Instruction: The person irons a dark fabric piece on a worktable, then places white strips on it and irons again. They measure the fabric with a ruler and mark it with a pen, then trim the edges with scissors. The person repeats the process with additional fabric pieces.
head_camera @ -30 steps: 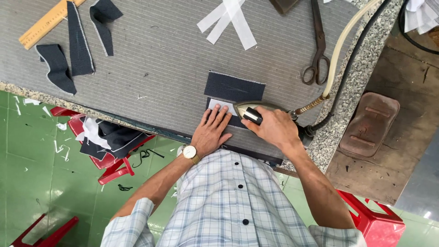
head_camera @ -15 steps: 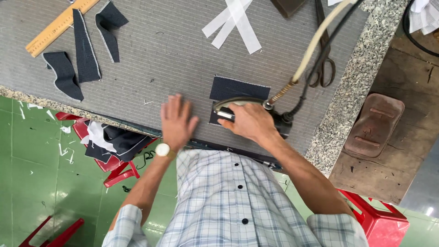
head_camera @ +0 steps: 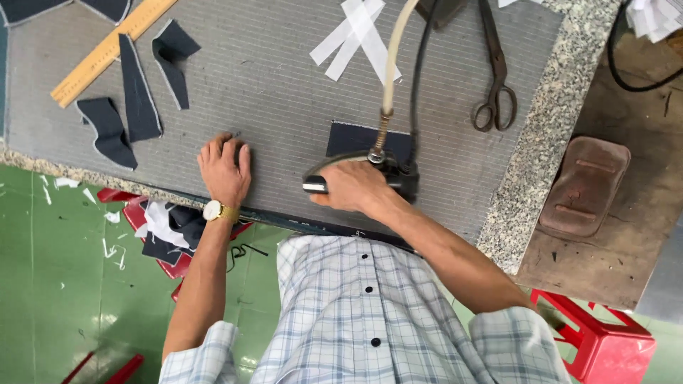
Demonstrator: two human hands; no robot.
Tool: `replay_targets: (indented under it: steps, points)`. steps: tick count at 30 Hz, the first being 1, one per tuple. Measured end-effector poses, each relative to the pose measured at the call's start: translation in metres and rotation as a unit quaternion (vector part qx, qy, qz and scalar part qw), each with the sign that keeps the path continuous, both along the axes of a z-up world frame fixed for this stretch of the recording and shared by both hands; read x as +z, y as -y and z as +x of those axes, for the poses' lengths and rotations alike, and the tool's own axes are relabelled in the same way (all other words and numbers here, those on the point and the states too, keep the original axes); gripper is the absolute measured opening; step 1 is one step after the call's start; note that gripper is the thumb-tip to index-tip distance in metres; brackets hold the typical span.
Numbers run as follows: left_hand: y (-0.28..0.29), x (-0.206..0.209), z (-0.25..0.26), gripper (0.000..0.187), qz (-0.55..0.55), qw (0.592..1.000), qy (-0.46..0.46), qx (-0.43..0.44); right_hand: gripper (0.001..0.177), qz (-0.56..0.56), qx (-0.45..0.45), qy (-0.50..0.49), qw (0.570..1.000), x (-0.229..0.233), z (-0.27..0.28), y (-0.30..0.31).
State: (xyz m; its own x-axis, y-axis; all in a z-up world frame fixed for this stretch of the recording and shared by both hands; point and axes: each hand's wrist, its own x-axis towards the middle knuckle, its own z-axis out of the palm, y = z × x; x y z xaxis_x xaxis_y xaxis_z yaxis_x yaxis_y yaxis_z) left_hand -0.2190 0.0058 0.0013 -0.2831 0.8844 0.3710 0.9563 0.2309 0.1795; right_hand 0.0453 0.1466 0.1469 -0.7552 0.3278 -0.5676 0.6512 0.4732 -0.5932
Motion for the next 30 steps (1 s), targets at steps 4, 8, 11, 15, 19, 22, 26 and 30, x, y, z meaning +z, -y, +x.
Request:
replay_targets:
  steps: [4, 8, 11, 15, 19, 22, 26, 30]
  points:
    - [0.007, -0.006, -0.004, 0.017, -0.003, 1.000, 0.007, -0.011, 0.042, 0.005, -0.022, 0.049, 0.999, 0.023, 0.047, -0.008]
    - [0.011, -0.003, -0.005, 0.018, -0.006, 1.000, 0.025, -0.016, 0.046, -0.016, -0.098, 0.137, 0.985, 0.022, 0.099, -0.010]
    - [0.008, 0.001, -0.005, 0.016, 0.004, 0.999, 0.041, -0.026, 0.047, -0.015, -0.157, 0.175, 0.972, 0.035, 0.123, -0.015]
    - [0.009, -0.007, -0.010, 0.015, 0.022, 0.998, 0.044, -0.031, 0.048, 0.031, -0.267, 0.143, 0.953, -0.006, 0.175, -0.003]
    - [0.010, -0.007, -0.010, 0.014, 0.026, 0.998, 0.048, -0.031, 0.046, 0.043, -0.326, 0.114, 0.938, -0.018, 0.210, 0.006]
    - [0.010, -0.003, -0.011, 0.015, 0.018, 0.998, 0.053, -0.028, 0.050, 0.069, -0.321, 0.113, 0.938, -0.003, 0.179, 0.009]
    - [0.009, -0.007, -0.017, 0.015, 0.015, 0.998, 0.056, -0.040, 0.056, 0.056, -0.229, 0.132, 0.963, 0.034, 0.096, 0.006]
    - [0.002, 0.009, -0.024, 0.022, -0.003, 0.995, 0.080, -0.059, 0.070, 0.065, -0.087, 0.139, 0.984, 0.019, 0.024, 0.010]
